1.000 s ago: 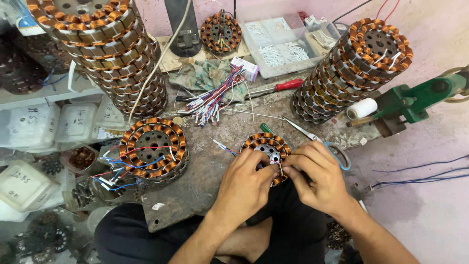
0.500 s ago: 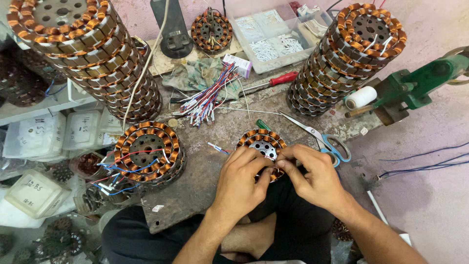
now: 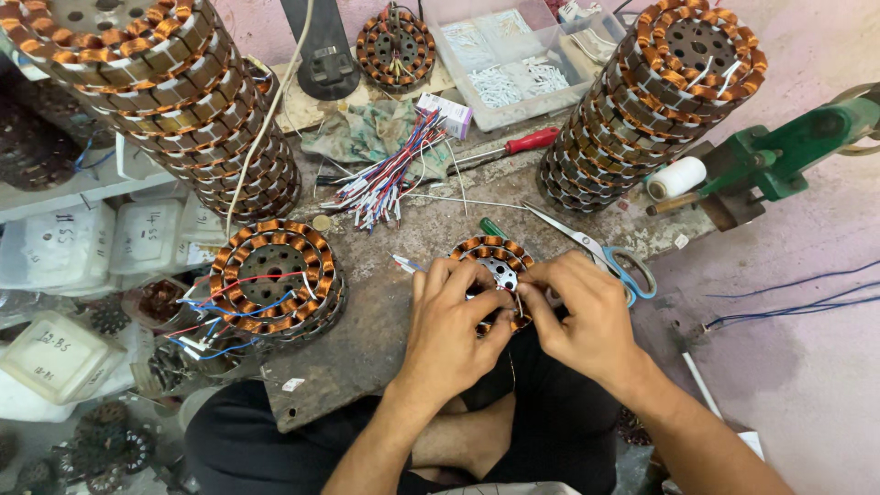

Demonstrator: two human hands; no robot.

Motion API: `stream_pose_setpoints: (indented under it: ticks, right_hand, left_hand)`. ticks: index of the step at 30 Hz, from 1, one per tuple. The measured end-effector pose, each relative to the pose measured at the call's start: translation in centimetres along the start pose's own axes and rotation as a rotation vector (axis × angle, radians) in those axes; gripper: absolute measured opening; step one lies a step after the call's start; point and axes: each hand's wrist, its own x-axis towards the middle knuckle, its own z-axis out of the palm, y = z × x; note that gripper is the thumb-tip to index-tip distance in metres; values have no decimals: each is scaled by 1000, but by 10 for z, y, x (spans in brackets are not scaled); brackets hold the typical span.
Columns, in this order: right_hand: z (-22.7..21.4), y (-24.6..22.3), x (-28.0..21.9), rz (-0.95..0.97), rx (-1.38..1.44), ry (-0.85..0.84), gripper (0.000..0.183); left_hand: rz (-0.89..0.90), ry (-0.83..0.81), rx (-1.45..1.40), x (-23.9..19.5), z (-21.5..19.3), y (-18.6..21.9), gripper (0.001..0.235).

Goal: The person connects wires to an electric motor stator by hand and using scissors to trim excess wire. They manipulate several stators on a workbench, threading and stripping small wires to complete the assembly.

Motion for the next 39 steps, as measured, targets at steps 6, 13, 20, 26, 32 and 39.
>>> stream_pose_setpoints:
  ticks: [6,13,20,26,32,39]
  right_hand:
    - [-11,-17,-8,-76,-208,-118,19]
    - [-14,-28,-24,-27,-158,-242,30]
    - [-15,-35,-25,134,-188,-348,45]
    - [-26,-16,-36,440,-61,-438,46]
    - [-41,23,-39,928,750,-365,42]
    - [-35,0,-10,1051,120,-507,16]
  left_hand:
    - [19,59,-2,-5,5,-4,15]
    - [50,123,-32,-10,13,-13,16]
    - [6,190,-159,-16,21,-25,17]
    - [-13,237,-252,-18,27,-30,16]
    - [-37,239,-269,-19,29,-31,15]
    - [-71,204,-287,-19,29,-31,13]
